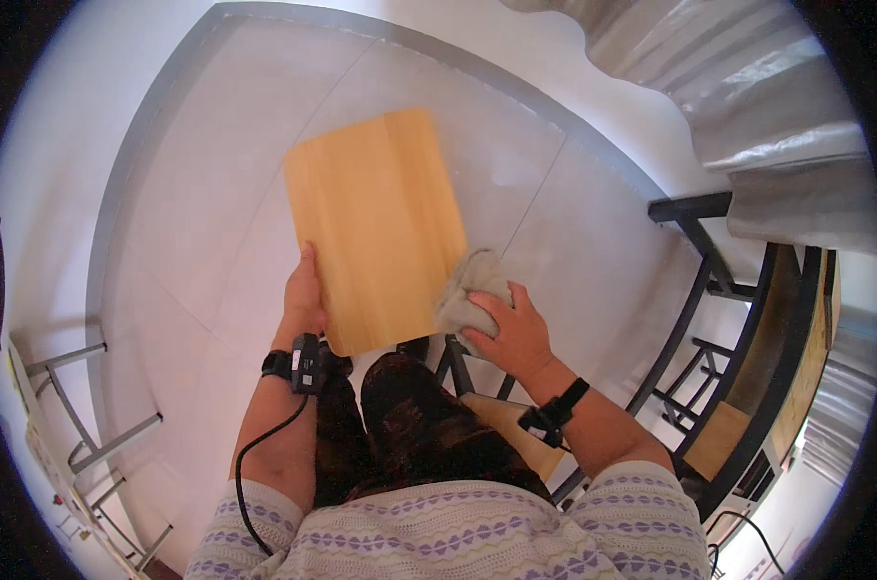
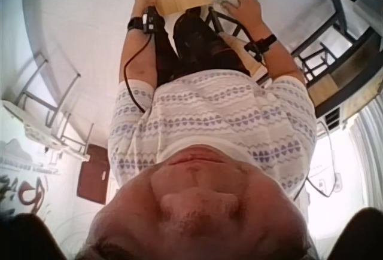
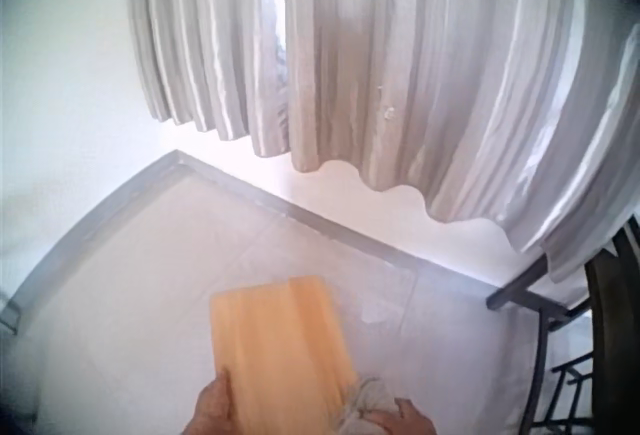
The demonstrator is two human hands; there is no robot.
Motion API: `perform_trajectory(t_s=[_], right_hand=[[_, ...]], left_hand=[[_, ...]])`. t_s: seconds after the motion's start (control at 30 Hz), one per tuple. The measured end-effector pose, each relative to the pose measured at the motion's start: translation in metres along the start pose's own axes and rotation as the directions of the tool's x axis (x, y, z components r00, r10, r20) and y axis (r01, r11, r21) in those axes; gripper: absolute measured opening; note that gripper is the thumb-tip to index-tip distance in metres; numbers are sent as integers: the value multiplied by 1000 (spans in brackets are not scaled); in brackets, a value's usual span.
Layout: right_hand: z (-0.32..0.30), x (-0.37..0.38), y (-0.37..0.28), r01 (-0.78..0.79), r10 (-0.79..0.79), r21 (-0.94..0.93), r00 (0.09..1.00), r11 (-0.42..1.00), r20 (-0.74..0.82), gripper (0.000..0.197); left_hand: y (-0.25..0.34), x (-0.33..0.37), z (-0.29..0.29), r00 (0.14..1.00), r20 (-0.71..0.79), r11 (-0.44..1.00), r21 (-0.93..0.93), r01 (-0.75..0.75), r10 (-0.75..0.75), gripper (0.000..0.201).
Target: Cleaning and wiping down wooden stools with a cloth in a room with a mahjong table and bookshelves.
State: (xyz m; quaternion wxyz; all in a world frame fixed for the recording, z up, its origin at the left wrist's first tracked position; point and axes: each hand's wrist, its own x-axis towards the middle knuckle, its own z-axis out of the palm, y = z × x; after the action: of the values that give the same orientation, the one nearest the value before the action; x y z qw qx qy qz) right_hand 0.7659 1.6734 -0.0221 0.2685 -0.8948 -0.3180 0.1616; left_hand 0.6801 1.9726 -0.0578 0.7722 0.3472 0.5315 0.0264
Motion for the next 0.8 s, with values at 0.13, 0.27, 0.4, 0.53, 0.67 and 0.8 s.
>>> perform_trajectory(t_s=[0.13,0.27,0.4,0.53,0.67,0.8], right_hand=[[2,-13,19,-84,76,230,996,970,40,55],[10,13,28,-296,261,757,950,582,171,61],[32,37,4,-377,299,903,903,208,308,62],[75,47,-22,12,-70,650,996,760,62,60],[82,61,-59,63,-212,625,963,778,167,54],[91,76,-74,40,-272,618,919,785,286,52]], left_hand=[[1,-1,-2,995,-91,989,143,-29,43,65],[10,-1,-20,990,-124,980,194,-44,69,70],[14,20,-89,960,-216,914,399,-77,175,75],[14,37,-119,825,-253,674,712,-194,505,67],[1,43,-116,569,-77,299,903,-308,819,63],[16,44,-148,724,-50,455,807,-377,688,64]])
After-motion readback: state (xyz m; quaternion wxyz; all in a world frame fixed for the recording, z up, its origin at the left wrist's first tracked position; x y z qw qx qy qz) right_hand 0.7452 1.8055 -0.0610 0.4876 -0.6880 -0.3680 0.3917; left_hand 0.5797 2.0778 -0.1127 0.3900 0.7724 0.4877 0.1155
